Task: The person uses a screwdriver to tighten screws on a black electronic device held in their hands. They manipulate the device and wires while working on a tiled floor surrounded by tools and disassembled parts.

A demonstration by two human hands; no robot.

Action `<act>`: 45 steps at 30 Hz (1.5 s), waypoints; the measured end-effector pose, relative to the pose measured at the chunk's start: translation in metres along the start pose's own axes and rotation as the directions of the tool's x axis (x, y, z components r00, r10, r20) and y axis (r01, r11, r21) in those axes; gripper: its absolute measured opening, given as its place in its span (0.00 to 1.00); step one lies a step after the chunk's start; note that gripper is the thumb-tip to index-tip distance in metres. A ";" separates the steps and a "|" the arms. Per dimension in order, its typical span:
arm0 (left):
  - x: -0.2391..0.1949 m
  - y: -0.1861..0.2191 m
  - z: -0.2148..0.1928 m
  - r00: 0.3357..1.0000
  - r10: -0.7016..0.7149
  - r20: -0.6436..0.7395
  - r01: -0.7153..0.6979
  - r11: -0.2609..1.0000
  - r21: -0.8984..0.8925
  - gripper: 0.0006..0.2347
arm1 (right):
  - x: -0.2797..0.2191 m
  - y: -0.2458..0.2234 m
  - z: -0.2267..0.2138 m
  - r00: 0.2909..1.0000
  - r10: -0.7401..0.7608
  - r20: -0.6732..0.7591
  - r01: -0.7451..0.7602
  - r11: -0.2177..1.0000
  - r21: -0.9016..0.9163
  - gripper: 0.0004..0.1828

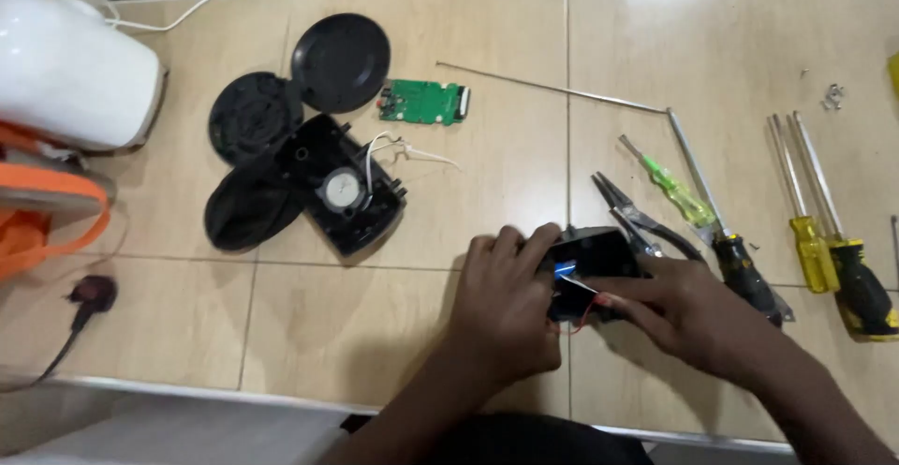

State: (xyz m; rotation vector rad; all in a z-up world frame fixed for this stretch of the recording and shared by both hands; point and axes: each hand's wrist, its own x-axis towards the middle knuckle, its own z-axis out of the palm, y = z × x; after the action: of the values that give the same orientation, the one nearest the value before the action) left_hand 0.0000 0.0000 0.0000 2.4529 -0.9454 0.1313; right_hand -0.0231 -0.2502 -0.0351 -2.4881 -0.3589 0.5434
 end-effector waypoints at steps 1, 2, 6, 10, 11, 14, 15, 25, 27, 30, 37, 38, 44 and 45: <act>0.000 0.002 0.000 1.000 0.002 0.000 -0.002 1.000 -0.005 0.15 | 0.001 -0.007 -0.004 1.000 0.005 0.000 -0.005 1.000 -0.002 0.22; -0.001 0.003 0.000 0.997 0.014 -0.079 -0.013 1.000 0.015 0.13 | 0.002 -0.014 -0.008 1.000 0.029 0.005 -0.029 0.999 -0.016 0.22; -0.005 0.006 0.002 0.996 -0.025 -0.082 0.030 0.997 0.069 0.22 | 0.000 -0.042 -0.020 0.989 0.145 0.032 -0.148 0.986 0.077 0.21; -0.007 0.010 0.013 0.996 -0.084 -0.004 0.084 0.994 0.065 0.23 | -0.006 -0.039 -0.026 0.993 0.115 -0.030 -0.113 0.992 0.061 0.17; -0.006 0.011 0.014 0.993 -0.122 0.007 0.121 0.990 0.071 0.22 | -0.007 -0.043 -0.032 0.981 0.196 -0.006 -0.196 0.980 0.034 0.18; -0.001 0.016 0.015 0.986 -0.166 0.034 0.161 0.981 0.111 0.20 | -0.005 -0.045 -0.039 0.962 0.272 0.019 -0.272 0.962 -0.014 0.17; -0.002 0.019 0.014 0.983 -0.175 0.056 0.165 0.976 0.145 0.20 | -0.005 -0.044 -0.039 0.963 0.269 0.028 -0.268 0.963 -0.027 0.16; 0.002 0.035 0.017 0.983 -0.177 -0.046 0.183 0.970 0.159 0.14 | 0.008 -0.051 -0.036 0.914 0.402 0.063 -0.397 0.914 -0.080 0.14; 0.002 0.037 0.020 0.981 -0.183 -0.061 0.191 0.967 0.166 0.09 | 0.010 -0.055 -0.038 0.843 0.531 0.082 -0.530 0.847 -0.034 0.14; 0.002 0.038 0.020 0.980 -0.193 -0.038 0.197 0.970 0.140 0.08 | 0.012 -0.058 -0.041 0.836 0.542 0.091 -0.538 0.841 -0.065 0.14; 0.003 0.039 0.021 0.976 -0.214 -0.030 0.216 0.968 0.125 0.04 | 0.014 -0.068 -0.049 0.786 0.607 0.121 -0.598 0.795 -0.106 0.14; 0.004 0.040 0.021 0.973 -0.233 -0.009 0.232 0.964 0.133 0.06 | 0.012 -0.069 -0.051 0.806 0.583 0.100 -0.576 0.812 -0.092 0.14; 0.007 0.039 0.023 0.964 -0.264 -0.028 0.266 0.959 0.095 0.13 | -0.015 -0.043 -0.053 0.912 0.394 -0.117 -0.388 0.919 0.069 0.18; 0.007 0.038 0.023 0.963 -0.268 -0.025 0.269 0.955 0.122 0.17 | -0.020 -0.041 -0.053 0.935 0.302 -0.185 -0.292 0.953 0.079 0.17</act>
State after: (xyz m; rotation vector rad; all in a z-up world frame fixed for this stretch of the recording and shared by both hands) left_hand -0.0219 -0.0393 -0.0020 2.6660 -0.6065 0.1090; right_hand -0.0223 -0.2493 0.0344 -2.5339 0.1097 0.4135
